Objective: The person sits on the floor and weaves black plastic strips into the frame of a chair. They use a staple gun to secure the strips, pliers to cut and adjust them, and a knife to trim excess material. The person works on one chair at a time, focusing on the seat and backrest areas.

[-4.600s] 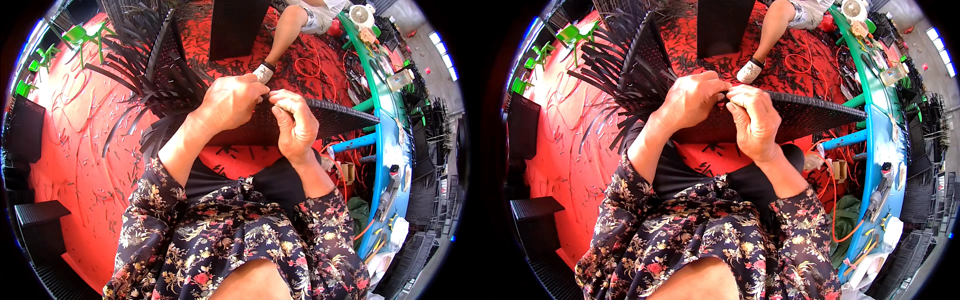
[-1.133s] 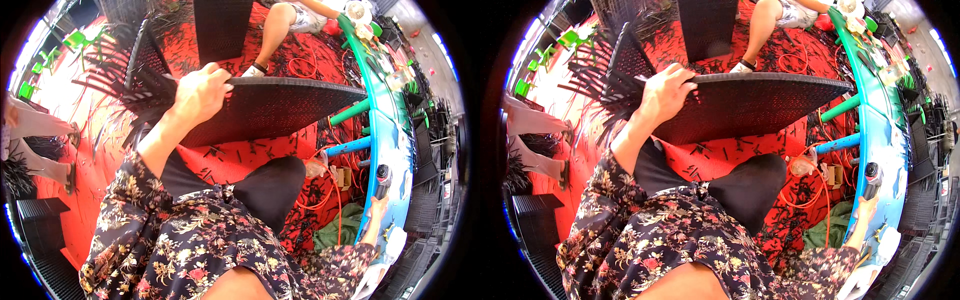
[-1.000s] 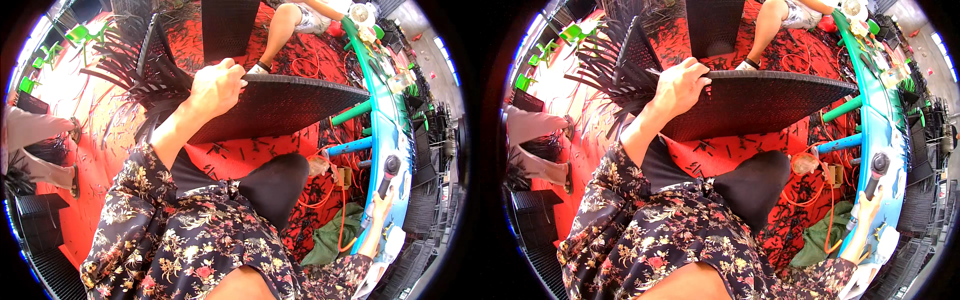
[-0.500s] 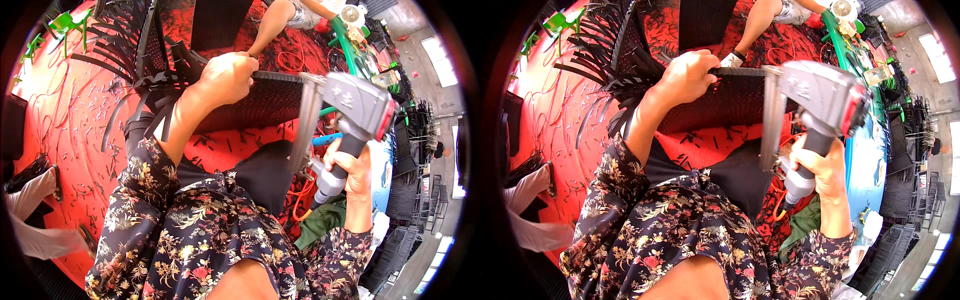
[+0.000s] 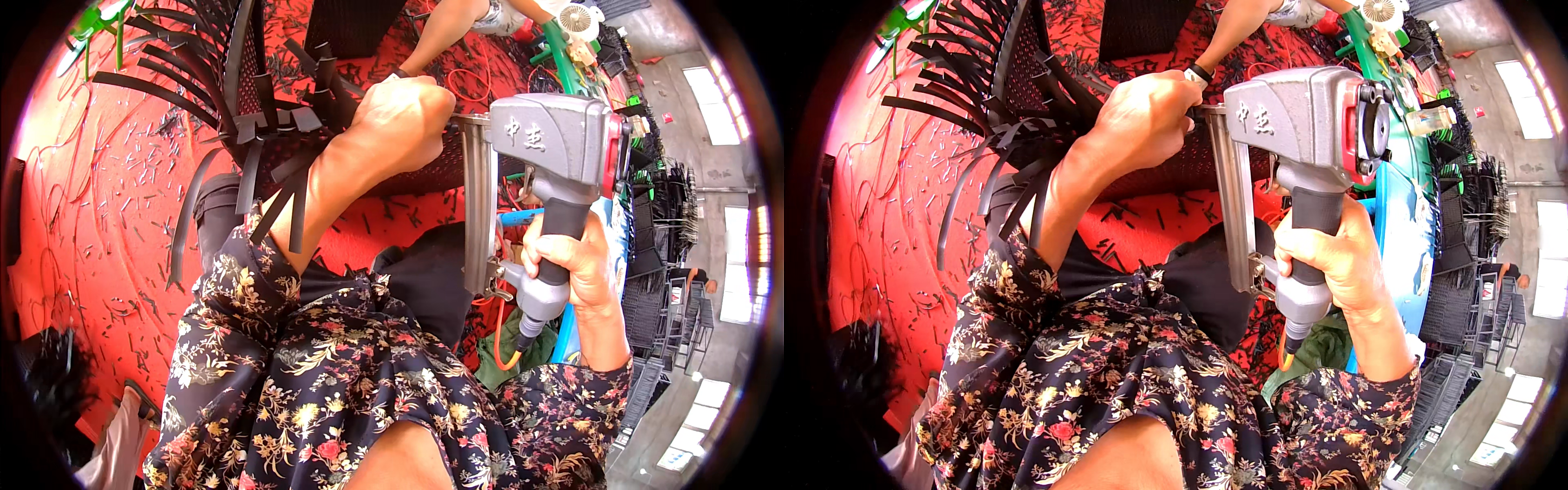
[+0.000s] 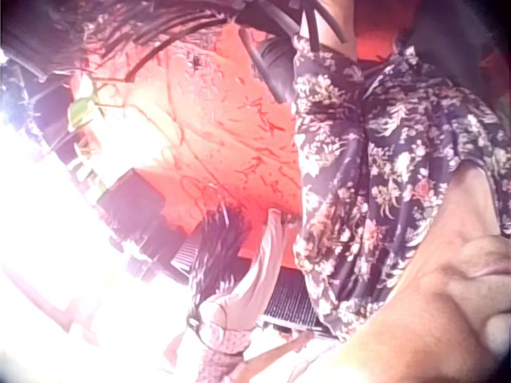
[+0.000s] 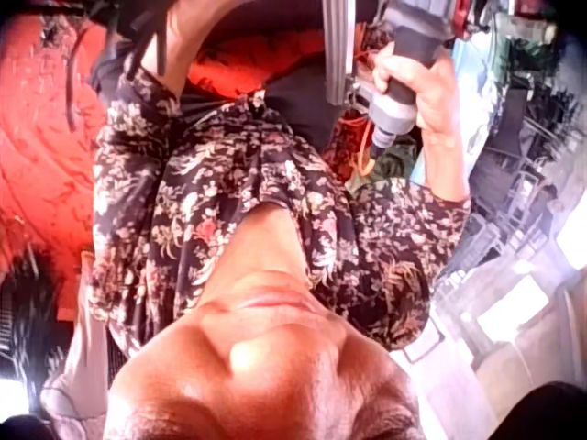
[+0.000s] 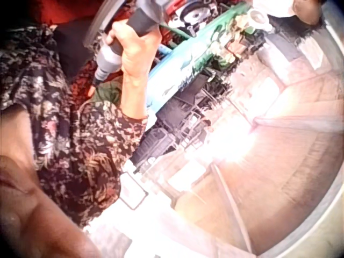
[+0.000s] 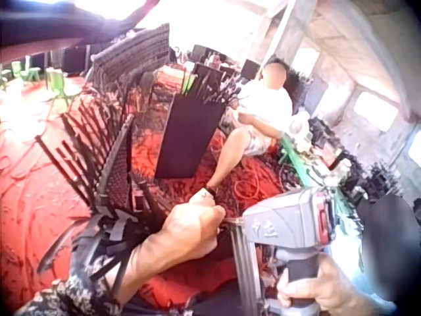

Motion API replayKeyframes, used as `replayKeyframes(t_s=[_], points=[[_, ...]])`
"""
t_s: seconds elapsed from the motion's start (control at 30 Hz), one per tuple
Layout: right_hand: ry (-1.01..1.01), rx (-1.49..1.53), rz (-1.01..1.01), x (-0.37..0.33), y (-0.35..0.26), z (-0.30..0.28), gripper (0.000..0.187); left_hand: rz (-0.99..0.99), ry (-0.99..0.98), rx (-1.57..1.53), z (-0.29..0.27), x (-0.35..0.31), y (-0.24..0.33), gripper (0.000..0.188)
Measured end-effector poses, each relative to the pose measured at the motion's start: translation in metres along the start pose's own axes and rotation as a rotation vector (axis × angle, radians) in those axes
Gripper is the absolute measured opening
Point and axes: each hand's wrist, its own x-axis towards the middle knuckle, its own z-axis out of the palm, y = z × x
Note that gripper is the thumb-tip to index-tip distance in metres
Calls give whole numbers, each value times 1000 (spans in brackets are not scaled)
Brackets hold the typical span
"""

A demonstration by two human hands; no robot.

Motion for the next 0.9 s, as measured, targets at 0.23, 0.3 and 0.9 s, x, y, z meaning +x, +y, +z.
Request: replayKeyframes(t_s=[0.23, 0.3, 0.9], points=[[9, -5, 38, -3, -4, -5, 15, 34, 38, -17, 6, 1, 6, 6], [4, -7, 50, -4, -7, -6, 15, 42, 49, -27, 5, 1, 9, 6], [-64, -54, 173, 5, -31, -17, 14, 49, 59, -29, 1, -2, 12, 23]])
